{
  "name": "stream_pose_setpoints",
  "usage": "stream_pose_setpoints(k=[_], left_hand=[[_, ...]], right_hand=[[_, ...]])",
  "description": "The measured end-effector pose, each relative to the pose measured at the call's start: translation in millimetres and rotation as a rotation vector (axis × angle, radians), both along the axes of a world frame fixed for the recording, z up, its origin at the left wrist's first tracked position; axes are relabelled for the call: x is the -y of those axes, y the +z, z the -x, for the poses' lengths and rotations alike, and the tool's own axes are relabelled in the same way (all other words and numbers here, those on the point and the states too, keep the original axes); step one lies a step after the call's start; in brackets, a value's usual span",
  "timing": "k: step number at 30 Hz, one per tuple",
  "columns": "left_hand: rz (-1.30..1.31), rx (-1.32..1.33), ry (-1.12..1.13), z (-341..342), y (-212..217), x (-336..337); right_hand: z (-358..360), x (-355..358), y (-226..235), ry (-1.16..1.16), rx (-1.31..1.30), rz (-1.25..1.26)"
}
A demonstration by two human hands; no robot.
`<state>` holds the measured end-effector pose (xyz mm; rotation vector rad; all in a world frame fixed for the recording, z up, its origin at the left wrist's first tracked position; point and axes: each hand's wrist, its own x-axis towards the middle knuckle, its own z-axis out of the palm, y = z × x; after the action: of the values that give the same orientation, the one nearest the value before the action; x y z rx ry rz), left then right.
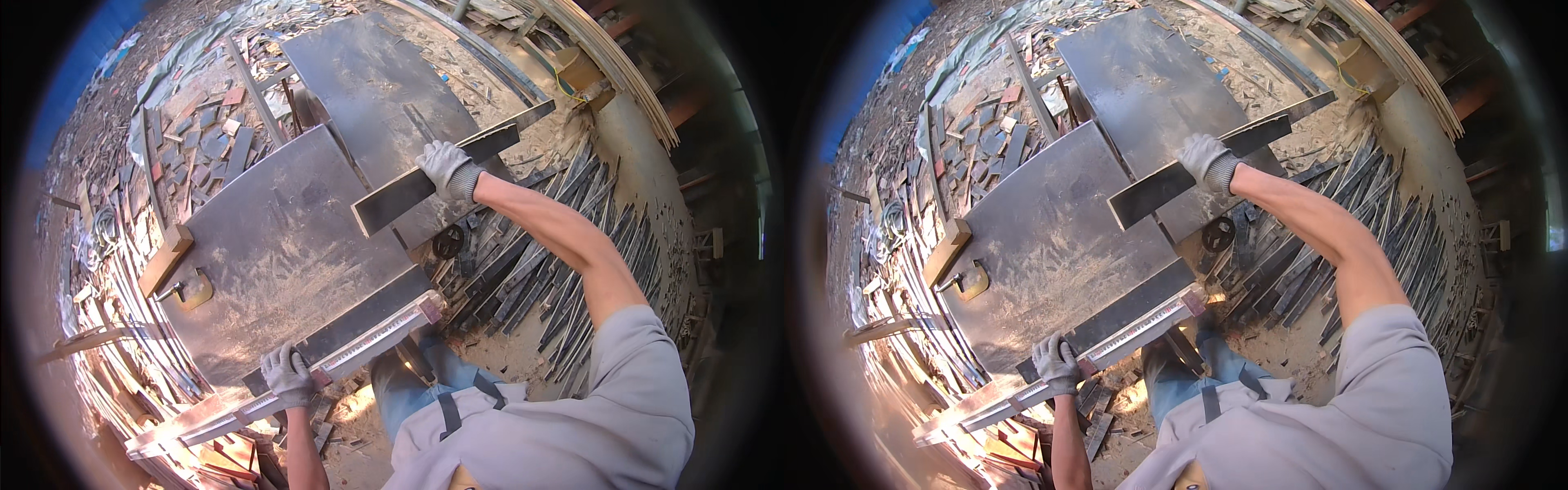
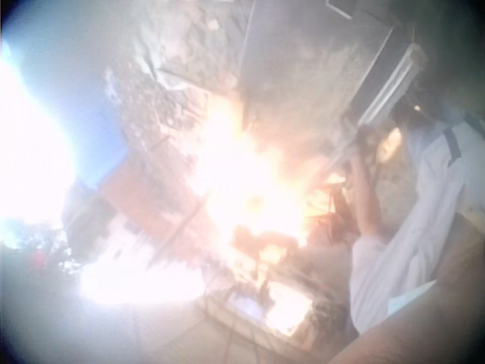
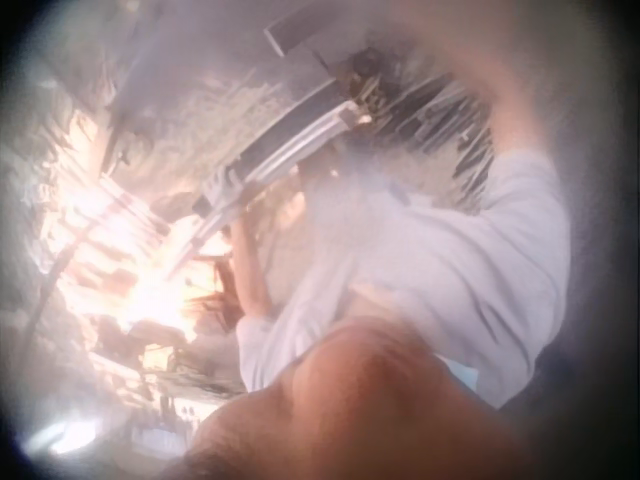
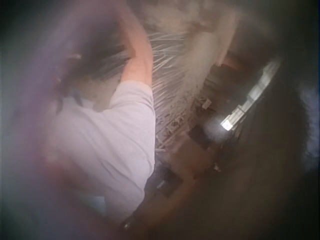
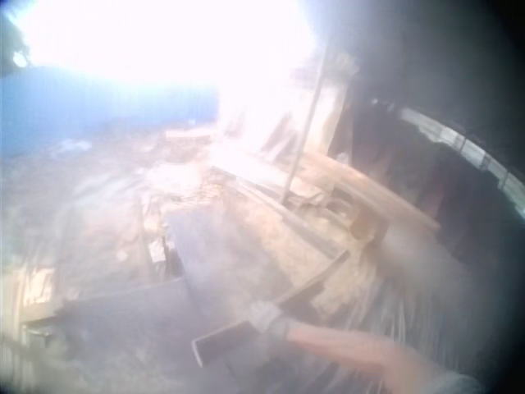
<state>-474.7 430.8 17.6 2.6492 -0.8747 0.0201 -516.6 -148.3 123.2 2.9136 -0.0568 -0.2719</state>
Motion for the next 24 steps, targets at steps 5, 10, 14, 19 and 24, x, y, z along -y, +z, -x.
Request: stream_pose_setpoints(k=[5, 10, 14, 19, 24], left_hand=[[0.101, 0.034, 0.035, 5.6, 8.9, 10.1], [1.441, -0.895, 0.546, -5.4, 32.4, 35.9], [1.192, -0.789, 0.792, -60.6, 35.7, 30.3], [1.205, -0.864, 0.894, -107.9, 9.3, -14.4], [0.968, -0.780, 0.910, -124.7, 4.6, -31.4]], right_hand=[[-17.9, -123.6, 1.0, 0.255, -0.191, -0.176], [-63.6, -227.8, -45.4, 0.222, 0.000, -0.249], [-69.5, -269.2, -44.0, 0.326, 0.055, -0.335], [-46.8, -228.7, -52.7, 0.188, 0.046, -0.270], [-28.9, -187.1, -81.8, 0.192, -0.040, -0.419]])
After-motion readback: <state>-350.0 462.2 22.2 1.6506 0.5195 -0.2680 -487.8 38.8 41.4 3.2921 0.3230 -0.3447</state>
